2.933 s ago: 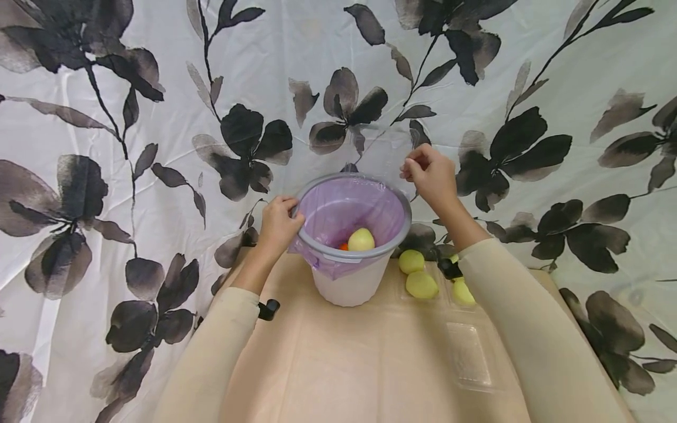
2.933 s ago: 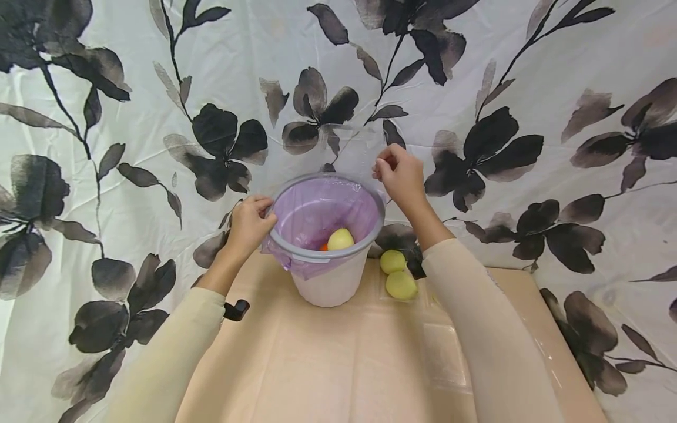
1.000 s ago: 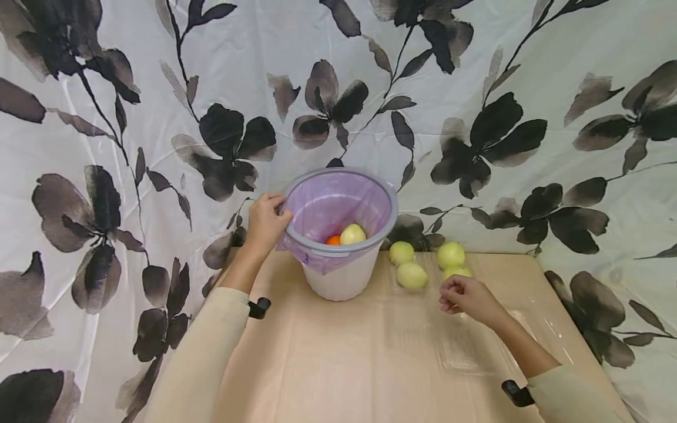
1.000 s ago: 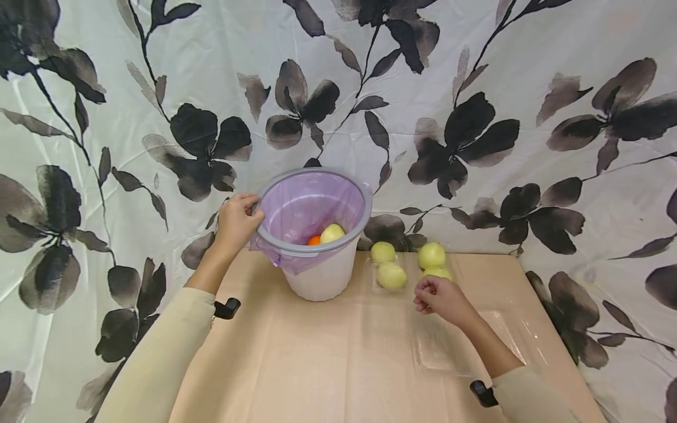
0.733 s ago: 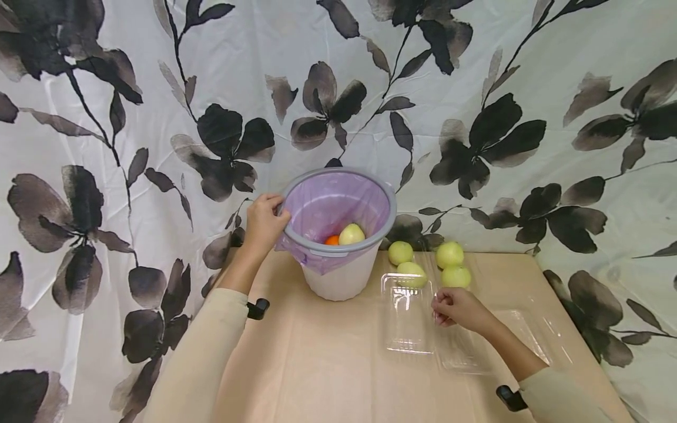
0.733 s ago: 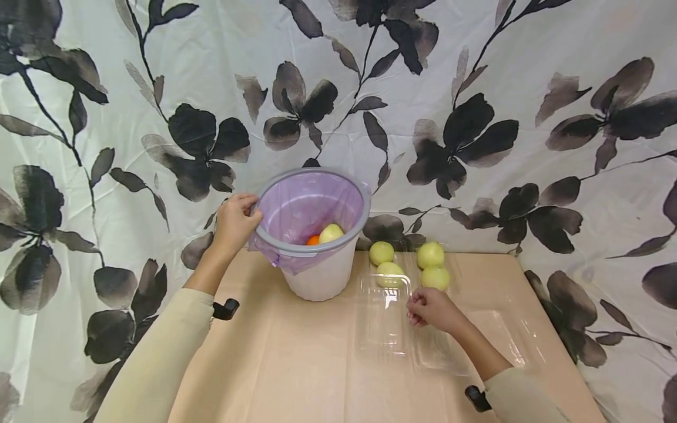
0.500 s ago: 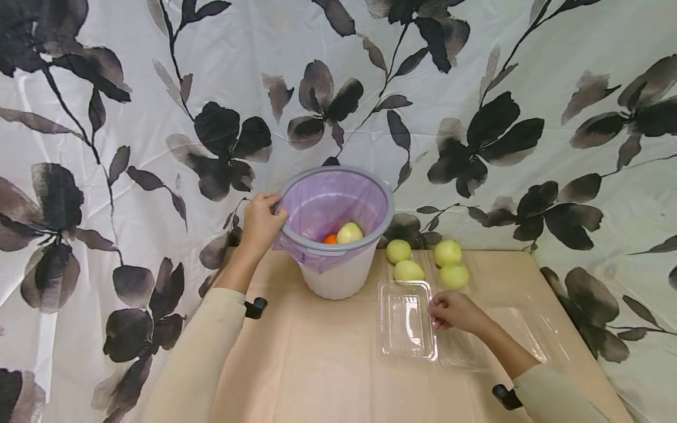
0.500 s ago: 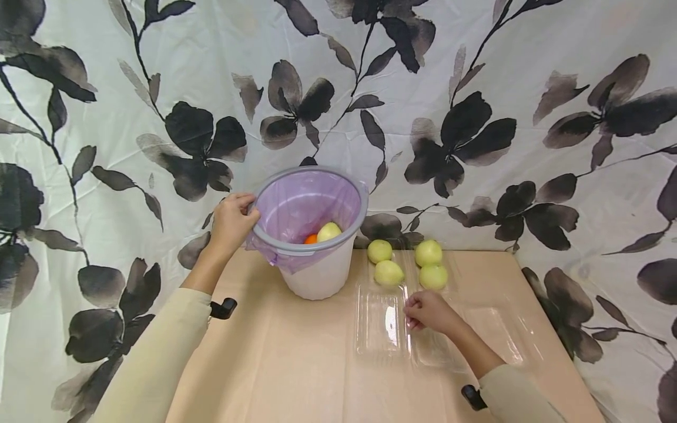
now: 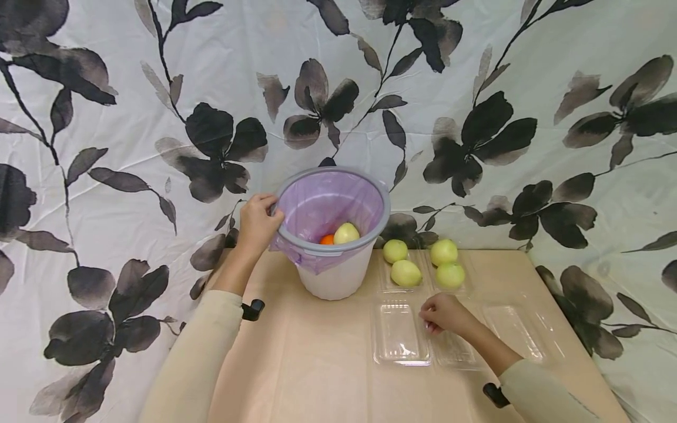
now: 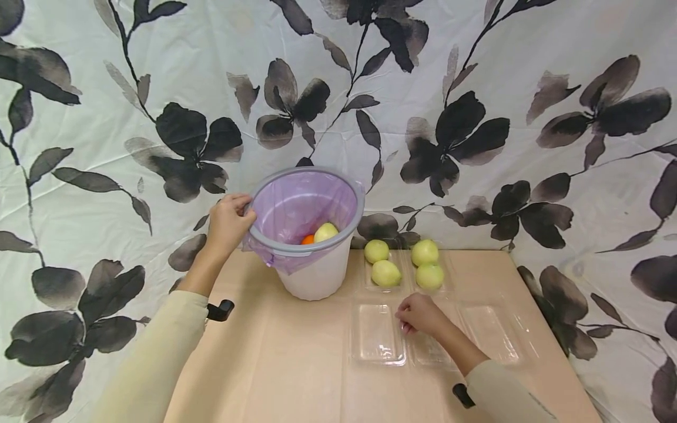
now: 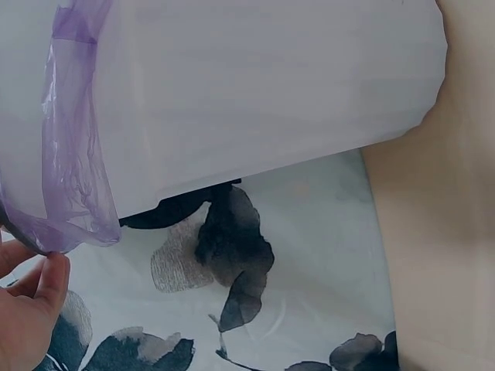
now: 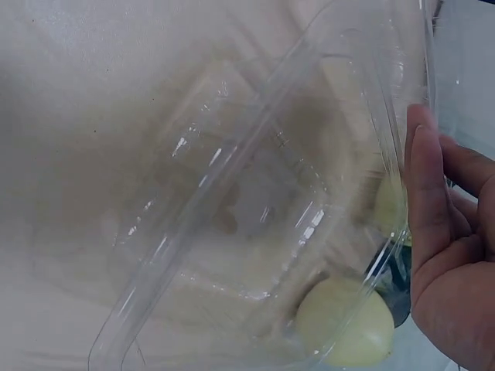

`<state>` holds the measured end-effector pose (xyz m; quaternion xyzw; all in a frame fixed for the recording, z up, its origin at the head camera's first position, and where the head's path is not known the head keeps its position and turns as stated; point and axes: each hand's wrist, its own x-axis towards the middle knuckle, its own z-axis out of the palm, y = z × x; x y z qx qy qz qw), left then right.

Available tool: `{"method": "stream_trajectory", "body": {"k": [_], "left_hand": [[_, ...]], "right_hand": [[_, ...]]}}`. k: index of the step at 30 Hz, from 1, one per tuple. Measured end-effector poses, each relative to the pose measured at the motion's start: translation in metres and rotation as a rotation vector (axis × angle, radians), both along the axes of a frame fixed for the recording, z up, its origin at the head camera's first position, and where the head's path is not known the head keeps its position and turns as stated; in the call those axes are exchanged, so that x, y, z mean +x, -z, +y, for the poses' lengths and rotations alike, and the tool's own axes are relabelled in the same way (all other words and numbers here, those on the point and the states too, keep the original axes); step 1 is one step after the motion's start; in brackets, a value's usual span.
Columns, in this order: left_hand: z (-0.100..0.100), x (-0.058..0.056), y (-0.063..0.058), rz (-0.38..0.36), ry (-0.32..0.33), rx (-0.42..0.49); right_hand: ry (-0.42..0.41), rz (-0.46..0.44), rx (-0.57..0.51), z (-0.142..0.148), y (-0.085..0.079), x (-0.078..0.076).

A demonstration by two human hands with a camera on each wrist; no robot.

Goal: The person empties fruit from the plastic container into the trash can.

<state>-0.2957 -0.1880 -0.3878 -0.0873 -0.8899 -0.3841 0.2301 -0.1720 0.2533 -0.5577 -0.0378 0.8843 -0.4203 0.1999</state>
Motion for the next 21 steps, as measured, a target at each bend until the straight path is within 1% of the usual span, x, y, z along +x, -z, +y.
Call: {"method": "stream_trajectory", "body": {"k": [8, 12, 17, 21], "left_hand": [[0.000, 0.001, 0.000, 0.014, 0.004, 0.000], [0.000, 0.001, 0.002, 0.013, 0.006, -0.004], [-0.001, 0.003, 0.000, 0.020, 0.009, 0.001], [-0.002, 0.003, 0.000, 0.032, 0.016, -0.002]], "right_hand": [[0.005, 0.028, 0.070, -0.011, 0.004, 0.002], [0.011, 0.062, 0.103, -0.015, 0.002, 0.004], [0.035, 0.090, 0.140, -0.013, -0.010, 0.003], [0.067, 0.092, 0.130, 0.001, -0.022, -0.004]]}}
